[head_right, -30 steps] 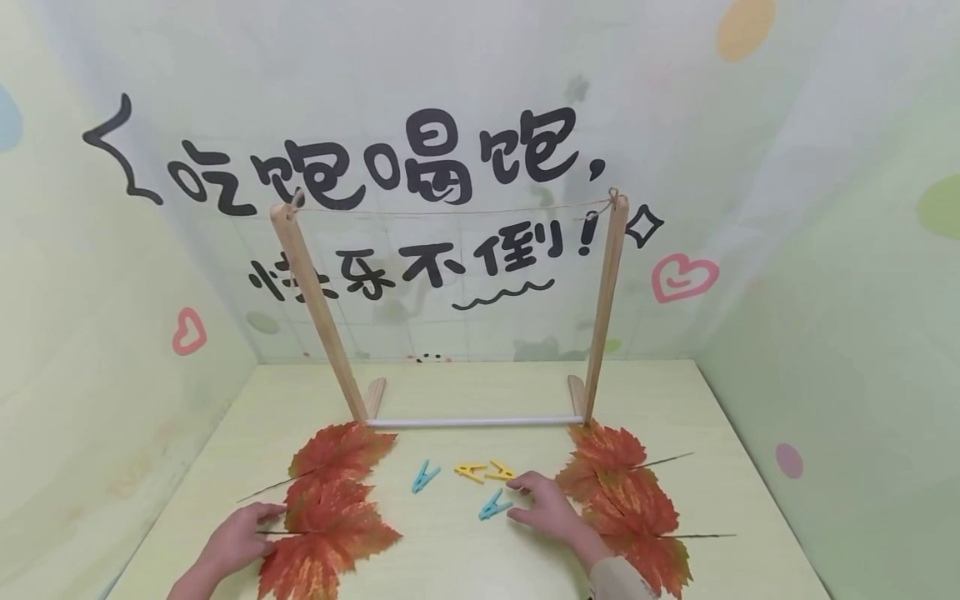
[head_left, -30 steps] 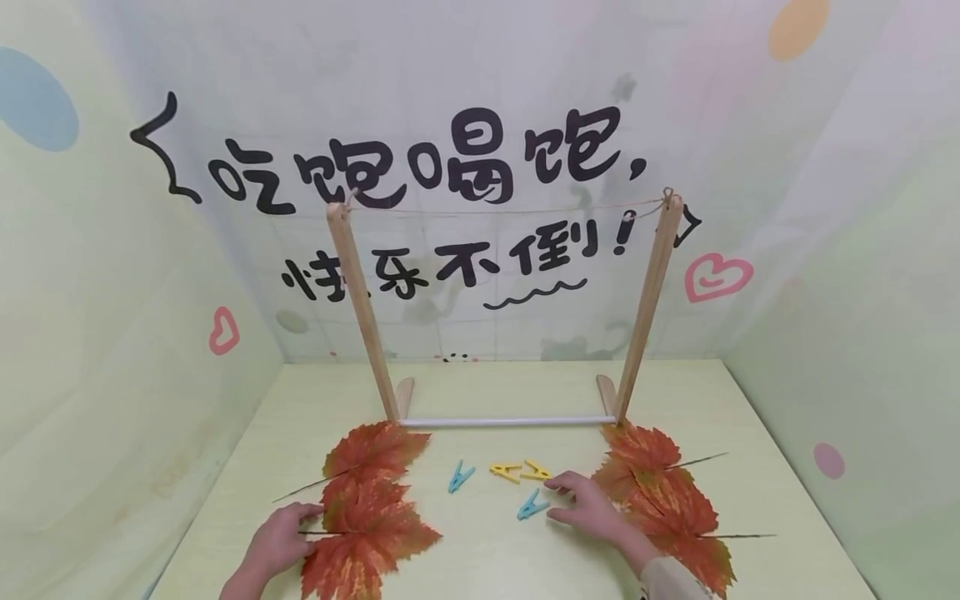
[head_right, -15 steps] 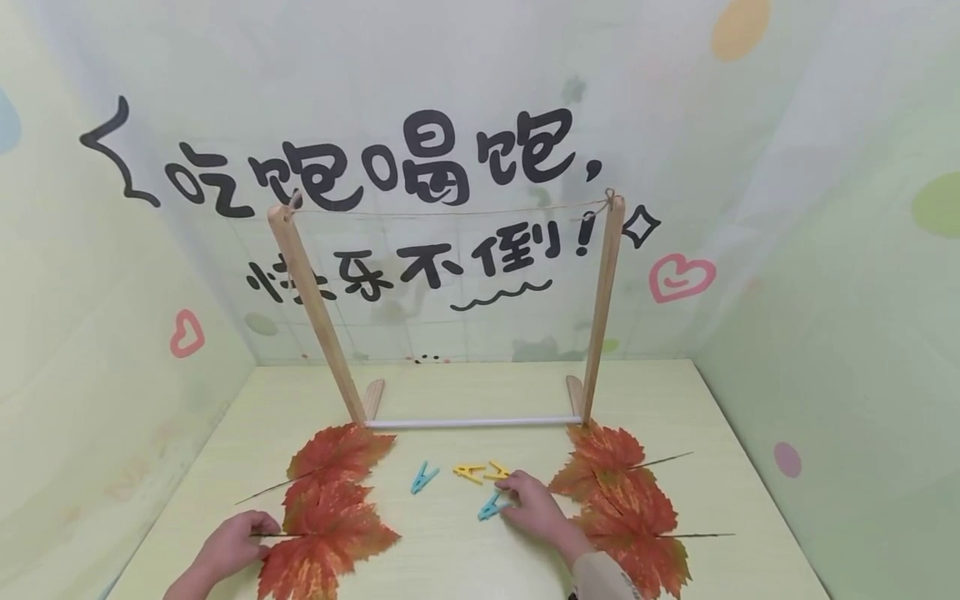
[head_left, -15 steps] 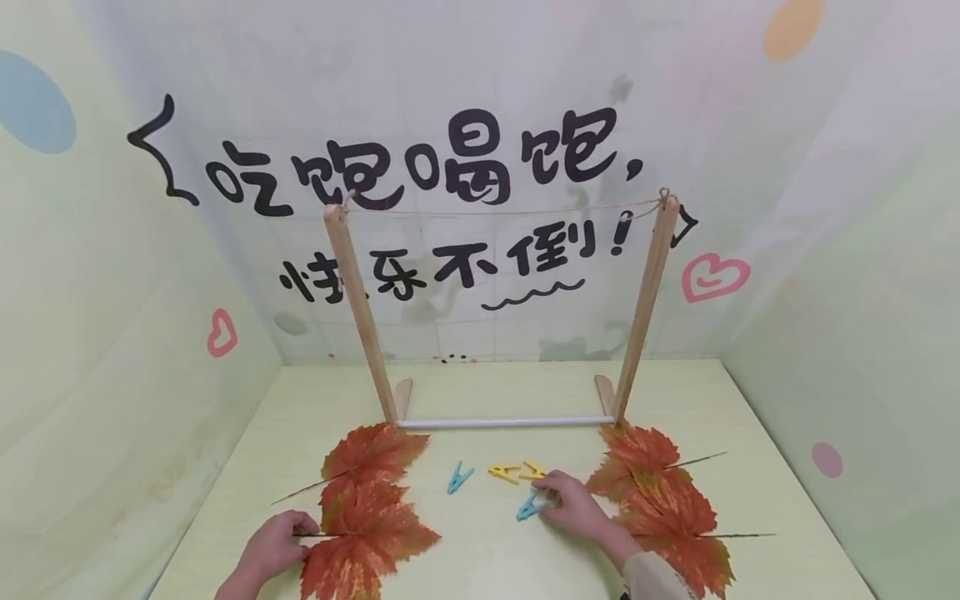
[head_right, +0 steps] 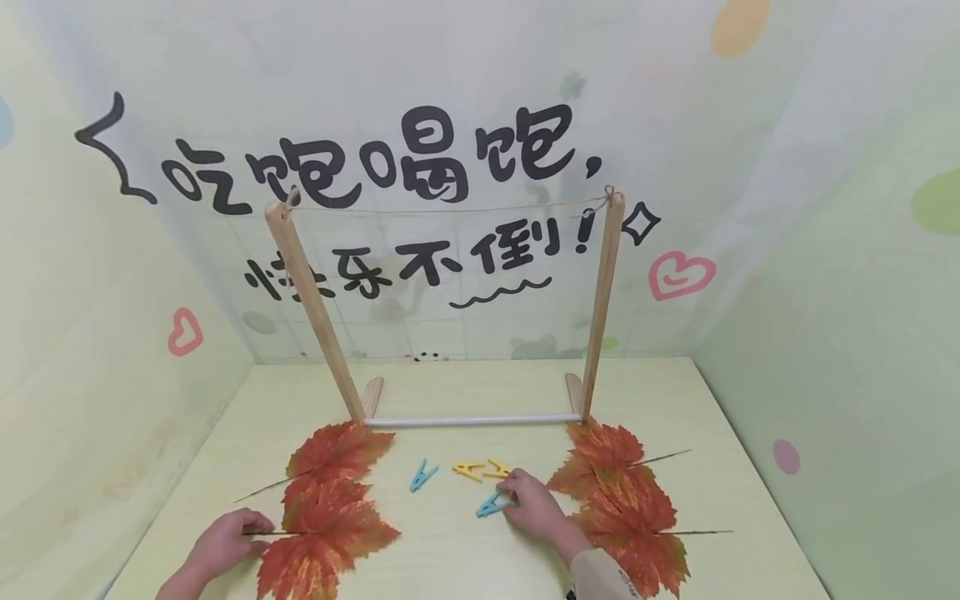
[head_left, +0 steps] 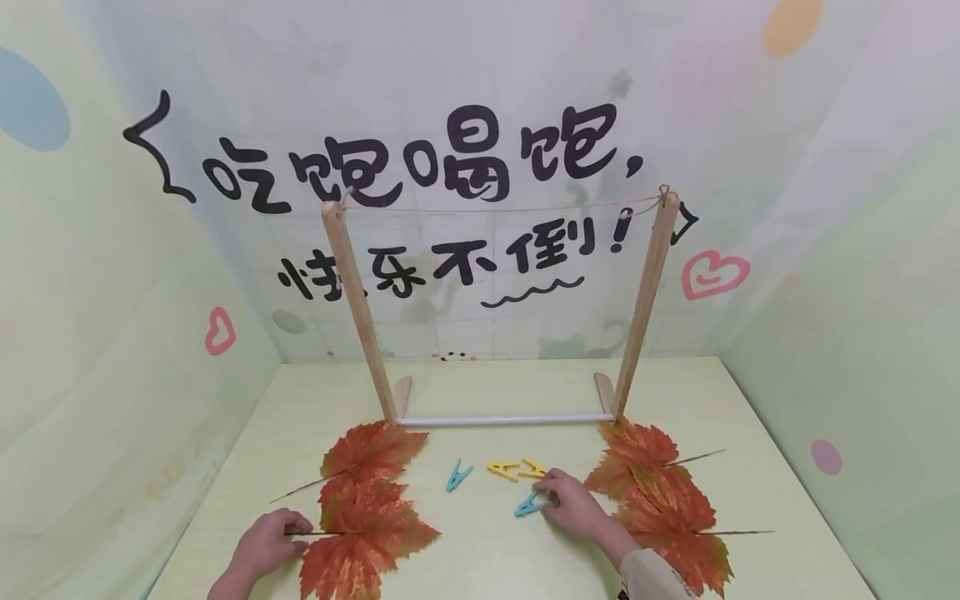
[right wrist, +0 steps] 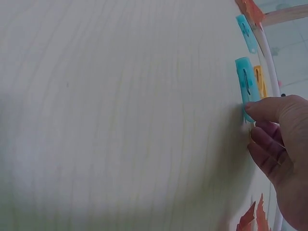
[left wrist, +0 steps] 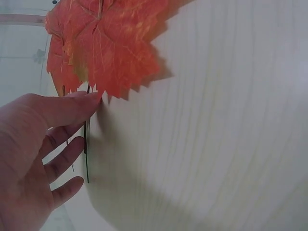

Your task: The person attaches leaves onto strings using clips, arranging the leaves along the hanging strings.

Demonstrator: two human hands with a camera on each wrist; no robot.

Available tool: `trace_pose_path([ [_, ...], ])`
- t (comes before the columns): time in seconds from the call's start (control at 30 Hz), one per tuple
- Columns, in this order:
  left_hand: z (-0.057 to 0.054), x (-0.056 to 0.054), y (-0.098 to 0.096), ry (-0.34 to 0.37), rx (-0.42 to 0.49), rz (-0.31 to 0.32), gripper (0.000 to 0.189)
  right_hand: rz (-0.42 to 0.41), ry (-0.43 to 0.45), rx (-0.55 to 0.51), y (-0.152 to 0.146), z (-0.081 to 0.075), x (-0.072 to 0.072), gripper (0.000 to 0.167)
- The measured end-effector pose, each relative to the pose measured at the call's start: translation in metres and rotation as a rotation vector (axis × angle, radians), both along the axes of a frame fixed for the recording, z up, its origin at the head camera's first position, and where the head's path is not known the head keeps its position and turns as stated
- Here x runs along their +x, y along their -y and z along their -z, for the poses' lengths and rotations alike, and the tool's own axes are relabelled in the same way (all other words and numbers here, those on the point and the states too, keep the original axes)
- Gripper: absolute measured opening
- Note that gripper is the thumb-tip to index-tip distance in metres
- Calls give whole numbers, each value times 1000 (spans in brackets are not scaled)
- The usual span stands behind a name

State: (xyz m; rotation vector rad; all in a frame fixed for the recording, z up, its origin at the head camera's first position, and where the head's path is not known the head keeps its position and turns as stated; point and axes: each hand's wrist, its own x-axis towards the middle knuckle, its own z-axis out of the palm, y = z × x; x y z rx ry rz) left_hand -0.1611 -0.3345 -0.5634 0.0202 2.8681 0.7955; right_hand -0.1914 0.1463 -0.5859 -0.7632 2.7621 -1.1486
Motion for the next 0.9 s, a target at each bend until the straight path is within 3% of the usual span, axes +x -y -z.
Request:
trace_pose_path([
  [0.2,1,-2,1,-17,-19,19,15,4,-37,6,-1,0,1,25],
  [0.4,2,-3,1,5,-19,37,15,14,-19,2,-2,0,1,21],
  [0.67,1,-2,4,-16,71,177,9,27,27,-16,-4,-2,2,20],
  [0.9,-16,-7,-3,-52,181,316,5,48,45,-35,-6,-2,3,22],
])
